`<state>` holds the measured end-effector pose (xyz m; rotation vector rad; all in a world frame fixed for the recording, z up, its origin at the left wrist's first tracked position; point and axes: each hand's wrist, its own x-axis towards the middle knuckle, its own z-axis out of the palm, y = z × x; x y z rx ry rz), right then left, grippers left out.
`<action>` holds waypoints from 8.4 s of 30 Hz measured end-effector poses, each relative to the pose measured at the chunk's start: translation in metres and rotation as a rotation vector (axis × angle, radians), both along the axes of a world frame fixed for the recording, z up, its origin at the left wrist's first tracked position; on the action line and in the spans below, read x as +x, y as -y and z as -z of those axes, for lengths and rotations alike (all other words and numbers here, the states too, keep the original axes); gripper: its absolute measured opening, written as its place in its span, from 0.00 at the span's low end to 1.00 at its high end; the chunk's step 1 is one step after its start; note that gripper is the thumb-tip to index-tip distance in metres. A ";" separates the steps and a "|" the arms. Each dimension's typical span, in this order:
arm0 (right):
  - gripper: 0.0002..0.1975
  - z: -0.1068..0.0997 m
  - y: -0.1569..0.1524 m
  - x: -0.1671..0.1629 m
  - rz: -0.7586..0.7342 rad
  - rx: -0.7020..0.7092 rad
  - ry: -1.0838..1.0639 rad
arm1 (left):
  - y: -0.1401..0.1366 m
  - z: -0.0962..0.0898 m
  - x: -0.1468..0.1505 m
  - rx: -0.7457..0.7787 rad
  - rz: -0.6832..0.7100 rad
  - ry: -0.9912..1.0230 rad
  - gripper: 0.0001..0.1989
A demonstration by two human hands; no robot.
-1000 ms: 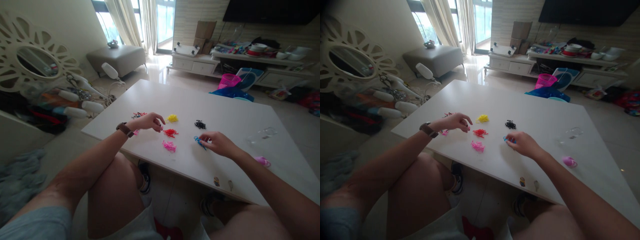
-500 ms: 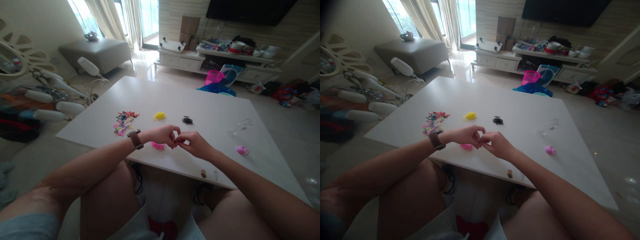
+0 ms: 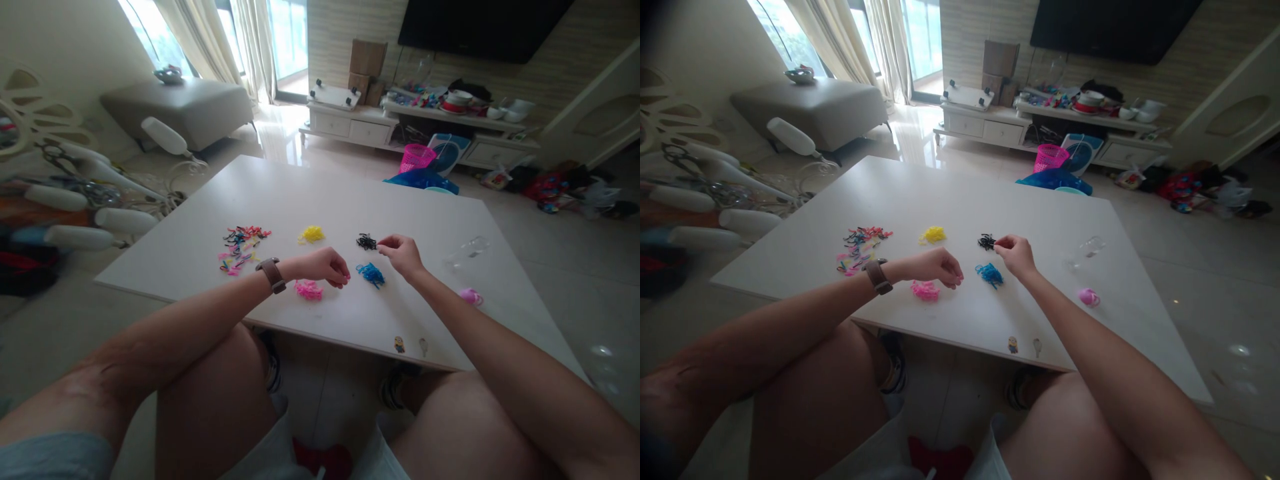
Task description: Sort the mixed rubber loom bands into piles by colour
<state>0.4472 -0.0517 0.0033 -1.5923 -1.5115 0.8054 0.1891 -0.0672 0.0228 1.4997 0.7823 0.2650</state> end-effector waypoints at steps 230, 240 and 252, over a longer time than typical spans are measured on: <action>0.09 -0.020 0.102 -0.016 -0.404 0.283 0.324 | -0.019 -0.028 -0.092 0.345 -0.667 0.103 0.12; 0.15 -0.020 0.119 -0.040 -0.268 0.145 -0.188 | 0.054 0.017 0.028 0.258 -0.473 0.301 0.08; 0.09 0.000 0.125 -0.055 -0.159 0.096 -0.225 | 0.061 0.027 0.021 0.322 -0.470 0.343 0.07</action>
